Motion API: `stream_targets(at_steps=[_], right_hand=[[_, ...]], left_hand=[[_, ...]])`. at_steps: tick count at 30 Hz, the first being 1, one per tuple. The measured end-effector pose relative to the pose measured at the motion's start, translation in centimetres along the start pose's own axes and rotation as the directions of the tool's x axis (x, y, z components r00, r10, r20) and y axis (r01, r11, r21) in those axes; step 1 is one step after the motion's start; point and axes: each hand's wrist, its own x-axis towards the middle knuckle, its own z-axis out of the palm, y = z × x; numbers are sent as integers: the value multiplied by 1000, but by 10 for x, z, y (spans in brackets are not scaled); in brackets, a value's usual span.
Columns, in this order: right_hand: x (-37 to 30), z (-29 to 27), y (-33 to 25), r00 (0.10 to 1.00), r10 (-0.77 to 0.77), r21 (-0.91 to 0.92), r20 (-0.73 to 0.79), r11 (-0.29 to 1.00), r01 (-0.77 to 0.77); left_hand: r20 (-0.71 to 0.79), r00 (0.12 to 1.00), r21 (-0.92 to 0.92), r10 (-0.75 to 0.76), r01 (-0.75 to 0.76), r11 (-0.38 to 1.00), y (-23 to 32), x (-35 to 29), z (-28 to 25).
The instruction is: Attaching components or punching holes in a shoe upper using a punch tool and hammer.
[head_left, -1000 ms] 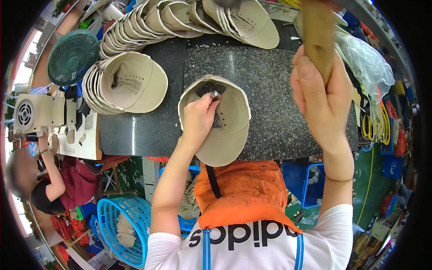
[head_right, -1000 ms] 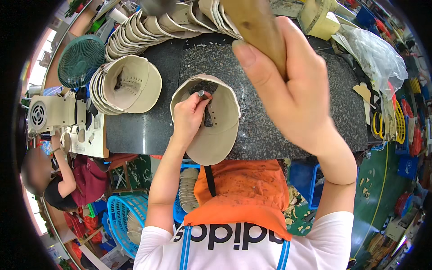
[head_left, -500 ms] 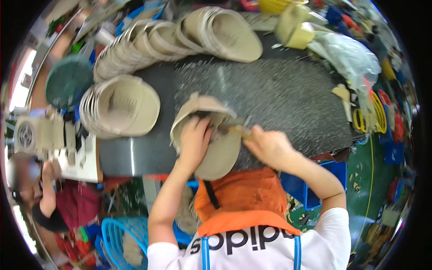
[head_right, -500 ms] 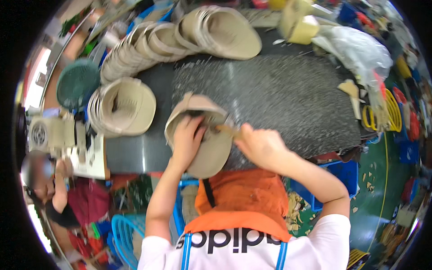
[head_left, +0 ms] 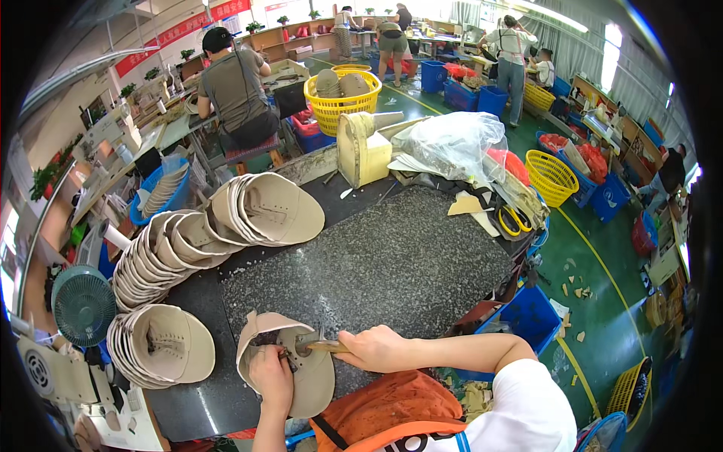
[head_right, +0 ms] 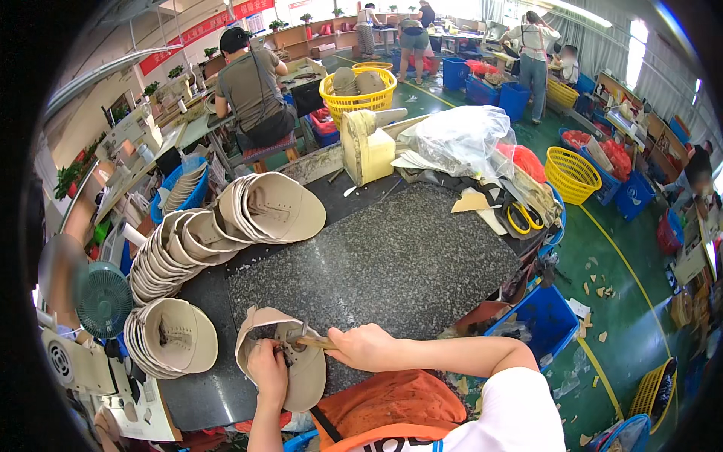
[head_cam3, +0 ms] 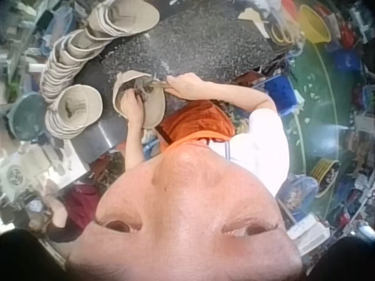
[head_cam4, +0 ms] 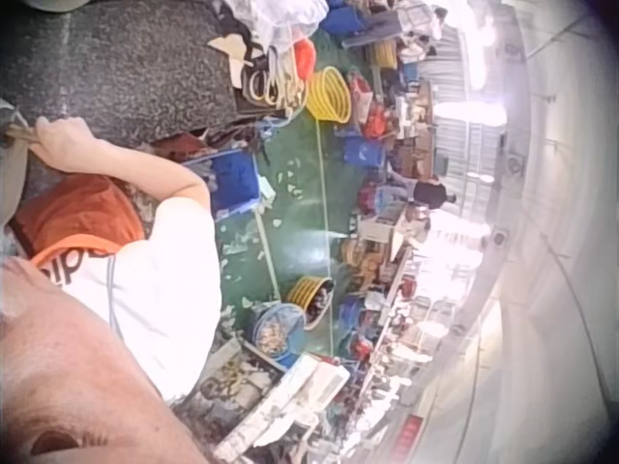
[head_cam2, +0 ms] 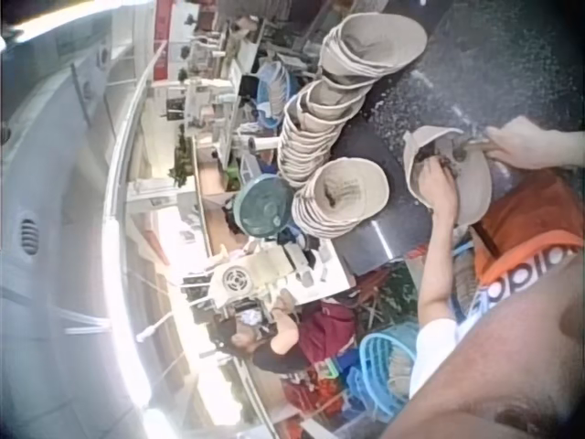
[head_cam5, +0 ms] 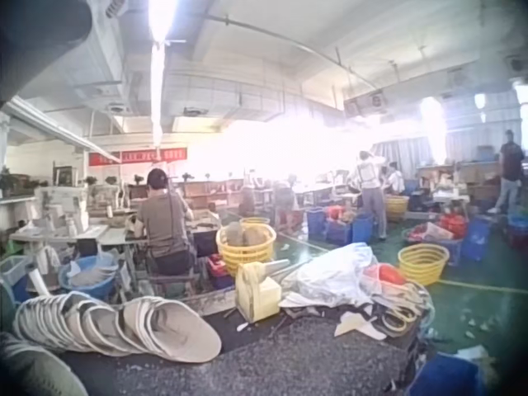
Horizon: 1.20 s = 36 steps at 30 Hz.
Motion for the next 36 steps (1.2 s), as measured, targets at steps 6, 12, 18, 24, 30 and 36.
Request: stream_targets(at_steps=[6, 12, 18, 24, 30, 36], right_hand=[[-1, 4, 8, 999, -32, -26, -12, 999, 32], [-9, 2, -1, 1000, -21, -22, 6, 1000, 21], [0, -1, 0, 998, -53, -168, 22, 984, 56], [2, -7, 4, 998, -32, -80, -50, 996, 28], [1, -1, 1, 1000, -12, -112, -9, 994, 11], [-2, -5, -3, 1000, -15, -128, 2, 992, 15]], left_hand=[[360, 933, -65, -18, 45, 997, 2, -6, -40], [427, 903, -341, 33, 127, 932, 13, -22, -73], [204, 926, -659, -319, 371, 654, 19, 20, -28], [285, 854, -787, -436, 468, 401, -4, 28, -4], [287, 855, -814, -432, 456, 361, -1, 8, -7], [262, 871, -780, -416, 445, 440, -4, 5, -2]])
